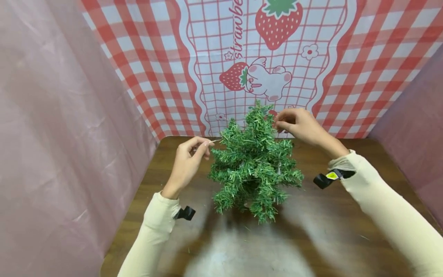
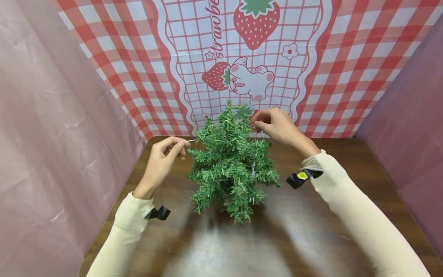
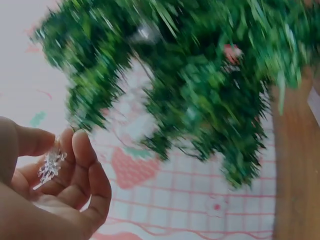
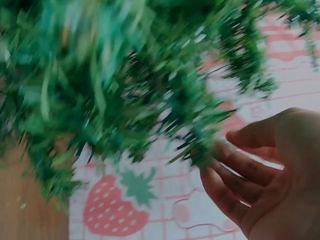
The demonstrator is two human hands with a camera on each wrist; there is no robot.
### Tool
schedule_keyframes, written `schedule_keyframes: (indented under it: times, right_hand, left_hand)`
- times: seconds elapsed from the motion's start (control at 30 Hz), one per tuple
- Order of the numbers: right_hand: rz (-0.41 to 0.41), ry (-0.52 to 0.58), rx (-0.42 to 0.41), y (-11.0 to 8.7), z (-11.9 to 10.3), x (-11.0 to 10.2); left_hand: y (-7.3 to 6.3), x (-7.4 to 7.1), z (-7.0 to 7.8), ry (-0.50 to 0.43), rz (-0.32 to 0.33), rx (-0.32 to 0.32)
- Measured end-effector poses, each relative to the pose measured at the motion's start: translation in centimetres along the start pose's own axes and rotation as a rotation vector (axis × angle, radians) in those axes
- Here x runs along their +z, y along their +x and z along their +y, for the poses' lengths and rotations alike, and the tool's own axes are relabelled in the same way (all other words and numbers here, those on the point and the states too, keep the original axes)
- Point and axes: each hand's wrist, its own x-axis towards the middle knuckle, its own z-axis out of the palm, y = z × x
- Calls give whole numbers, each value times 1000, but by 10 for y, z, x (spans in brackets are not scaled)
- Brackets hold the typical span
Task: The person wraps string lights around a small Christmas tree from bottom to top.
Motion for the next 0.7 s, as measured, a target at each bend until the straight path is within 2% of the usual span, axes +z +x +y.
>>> schedule_keyframes:
  times: [0.13,0.27,0.4,0.47,0.57,0.7]
  right_hand:
    - [126,33,-15,-14,-13,-8]
    - [337,128,-57,-33,-28,-13]
    - [596,195,-171,-53,-54,-10]
    - [682,191,-242,-65,-74,-3]
    - [706,145,-370,-78,-100,13]
    - [586,61,-581,-88,-121,44]
  left_hand:
    - [-15,1,17,27,26,22]
    - [-26,5,25,7,40,10]
    - [-36,11,32,-58,57,-12]
    - [-42,15,35,-68,77,-10]
    - [-53,26,44,-37,135,11]
    - [-69,42,51,91,213,82]
